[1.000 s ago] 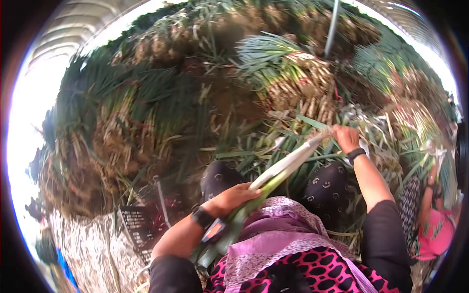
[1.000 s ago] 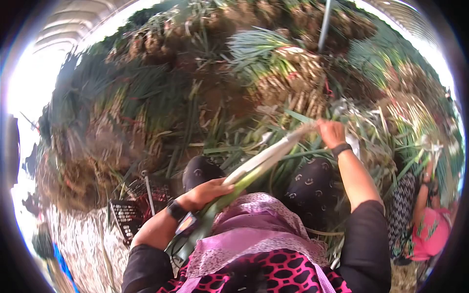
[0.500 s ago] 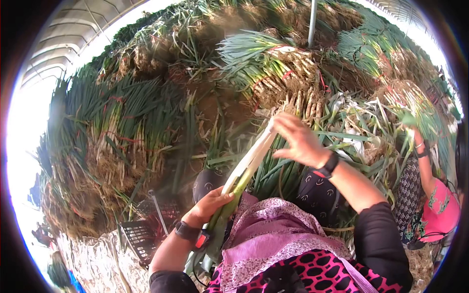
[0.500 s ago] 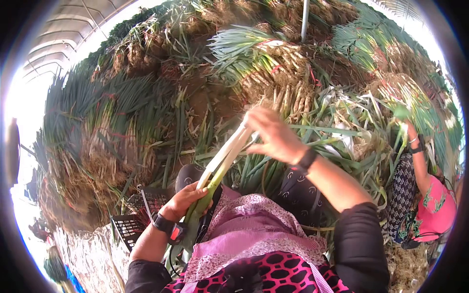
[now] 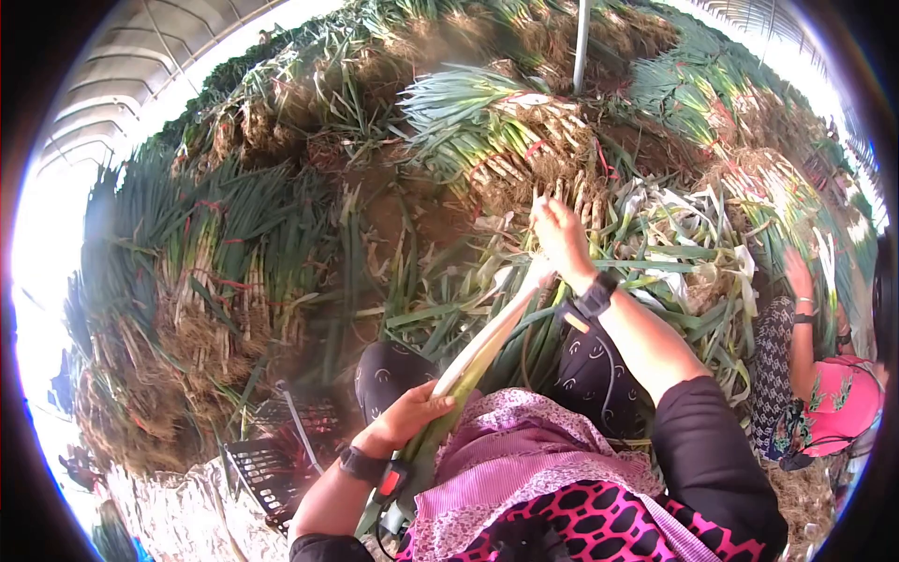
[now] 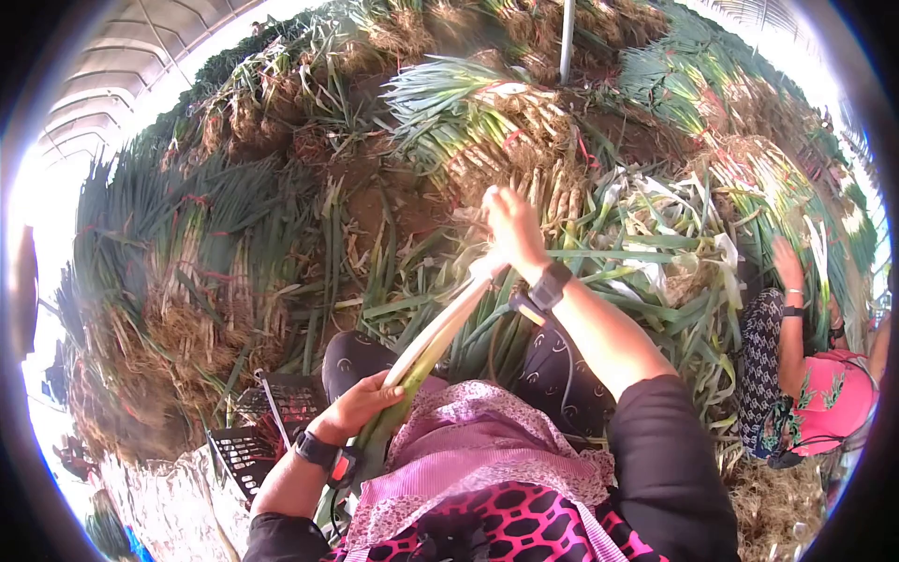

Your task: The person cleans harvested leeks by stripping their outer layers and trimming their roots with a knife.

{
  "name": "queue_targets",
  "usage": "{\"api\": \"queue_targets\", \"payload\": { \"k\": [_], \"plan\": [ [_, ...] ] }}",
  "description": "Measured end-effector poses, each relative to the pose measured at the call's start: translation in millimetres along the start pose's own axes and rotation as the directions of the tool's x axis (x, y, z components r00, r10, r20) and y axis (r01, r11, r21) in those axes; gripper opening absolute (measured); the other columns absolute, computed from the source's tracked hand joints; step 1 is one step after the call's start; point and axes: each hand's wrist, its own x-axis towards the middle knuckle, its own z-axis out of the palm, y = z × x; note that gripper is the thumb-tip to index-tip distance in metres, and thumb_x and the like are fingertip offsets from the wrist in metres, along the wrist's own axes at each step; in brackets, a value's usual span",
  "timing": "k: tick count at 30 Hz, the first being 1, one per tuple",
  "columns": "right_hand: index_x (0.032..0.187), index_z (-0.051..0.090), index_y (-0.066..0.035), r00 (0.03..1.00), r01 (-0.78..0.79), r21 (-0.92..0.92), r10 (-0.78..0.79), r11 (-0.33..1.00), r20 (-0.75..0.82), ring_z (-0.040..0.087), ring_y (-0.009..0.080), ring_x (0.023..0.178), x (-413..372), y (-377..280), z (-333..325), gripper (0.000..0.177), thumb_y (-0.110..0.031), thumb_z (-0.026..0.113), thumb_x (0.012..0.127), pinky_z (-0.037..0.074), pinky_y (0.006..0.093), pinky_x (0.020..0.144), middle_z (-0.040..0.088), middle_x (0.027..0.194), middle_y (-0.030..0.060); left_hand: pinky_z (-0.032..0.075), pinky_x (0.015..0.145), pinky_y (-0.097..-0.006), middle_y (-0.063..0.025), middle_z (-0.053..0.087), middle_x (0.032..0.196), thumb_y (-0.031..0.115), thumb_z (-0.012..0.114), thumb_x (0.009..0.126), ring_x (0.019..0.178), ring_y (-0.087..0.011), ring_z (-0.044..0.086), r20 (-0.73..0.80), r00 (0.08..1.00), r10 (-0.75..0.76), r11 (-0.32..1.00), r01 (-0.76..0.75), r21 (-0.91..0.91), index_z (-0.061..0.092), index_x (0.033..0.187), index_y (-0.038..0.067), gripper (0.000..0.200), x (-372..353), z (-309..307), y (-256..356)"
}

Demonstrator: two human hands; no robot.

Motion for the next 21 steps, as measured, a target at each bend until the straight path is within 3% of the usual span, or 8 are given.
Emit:
{"api": "queue_targets", "payload": {
  "k": [2,3,5,6,8,12,19,21],
  "plan": [
    [0.071,0.053,-0.012,0.935,0.145,-0.054,-0.154,0.988,-0.319,0.036,0.0046,0.042,37,42,-43,0.028,-0.026,0.047,0.094,0.030,0.0243,0.040,0.043,0.057,-0.0072,0.048,0.064,-0.0233,0.0006,0.056,0.090,0.028,0.060,0.091,0.076,-0.0059,0.053,-0.023,0.999,-0.036,0.999,0.037,0.037,0.048,0.125,0.004,0.043,-3,-6,0],
    [0.070,0.054,-0.010,0.889,-0.157,0.447,0.323,0.881,-0.325,0.038,0.0054,0.045,54,70,-94,0.026,-0.025,0.048,0.091,0.032,0.0253,0.044,0.042,0.054,-0.0059,0.051,0.057,-0.0257,-0.0064,0.060,0.081,0.029,0.060,0.090,0.065,-0.0122,0.059,-0.021,1.000,-0.016,1.000,0.016,-0.003,0.045,0.121,0.006,0.041,-17,-9,0],
    [0.076,0.062,-0.008,0.873,-0.173,-0.260,0.026,0.950,-0.488,0.046,0.0128,0.045,71,89,-158,0.024,-0.026,0.052,0.089,0.041,0.0288,0.049,0.045,0.050,-0.0051,0.051,0.057,-0.0280,-0.0090,0.061,0.081,0.031,0.061,0.089,0.064,-0.0157,0.060,-0.047,0.998,-0.041,0.983,0.032,-0.183,0.045,0.123,0.006,0.045,-37,-13,-1],
    [0.089,0.065,-0.007,0.966,-0.227,-0.758,0.041,0.611,-0.256,0.060,0.0214,0.067,60,72,-166,0.021,-0.027,0.060,0.084,0.048,0.0338,0.061,0.060,0.069,0.0036,0.051,0.057,-0.0286,-0.0100,0.061,0.081,0.031,0.062,0.089,0.064,-0.0168,0.060,-0.039,0.997,-0.071,0.970,0.059,-0.235,0.045,0.124,0.006,0.046,-39,-18,-7],
    [0.107,0.063,-0.009,0.994,0.064,-0.967,0.070,0.246,0.084,0.059,0.0286,0.096,23,36,-136,0.035,-0.024,0.070,0.076,0.049,0.0385,0.079,0.060,0.107,0.0127,0.051,0.057,-0.0288,-0.0115,0.061,0.081,0.032,0.062,0.088,0.064,-0.0175,0.060,0.038,0.997,-0.072,0.951,0.080,-0.298,0.045,0.124,0.006,0.048,-33,-20,-6],
    [0.126,0.051,-0.012,0.884,0.450,-0.596,-0.236,0.665,0.404,0.047,0.0299,0.116,-13,-19,-48,0.064,-0.014,0.076,0.067,0.040,0.0402,0.097,0.051,0.124,0.0114,0.051,0.057,-0.0294,-0.0131,0.061,0.081,0.033,0.062,0.088,0.063,-0.0188,0.060,0.089,0.995,-0.041,0.953,0.066,-0.295,0.045,0.124,0.005,0.049,-18,-16,-3],
    [0.088,0.054,-0.011,0.640,0.768,-0.512,-0.503,0.385,0.580,0.061,0.0218,0.081,-24,-47,-18,0.017,-0.021,0.065,0.079,0.047,0.0350,0.066,0.061,0.082,0.0048,0.050,0.056,-0.0284,-0.0118,0.060,0.080,0.029,0.058,0.091,0.061,-0.0176,0.060,-0.064,0.997,-0.049,0.991,0.040,-0.127,0.045,0.119,0.006,0.038,-25,-10,8],
    [0.088,0.054,-0.012,0.736,0.661,-0.488,-0.368,0.570,0.568,0.061,0.0247,0.067,-36,-47,-17,0.016,-0.021,0.065,0.080,0.046,0.0367,0.057,0.058,0.069,0.0063,0.050,0.054,-0.0279,-0.0115,0.060,0.080,0.029,0.058,0.091,0.061,-0.0171,0.059,-0.047,0.998,-0.038,0.989,0.030,-0.145,0.045,0.120,0.005,0.040,-24,-13,2]
  ]
}}
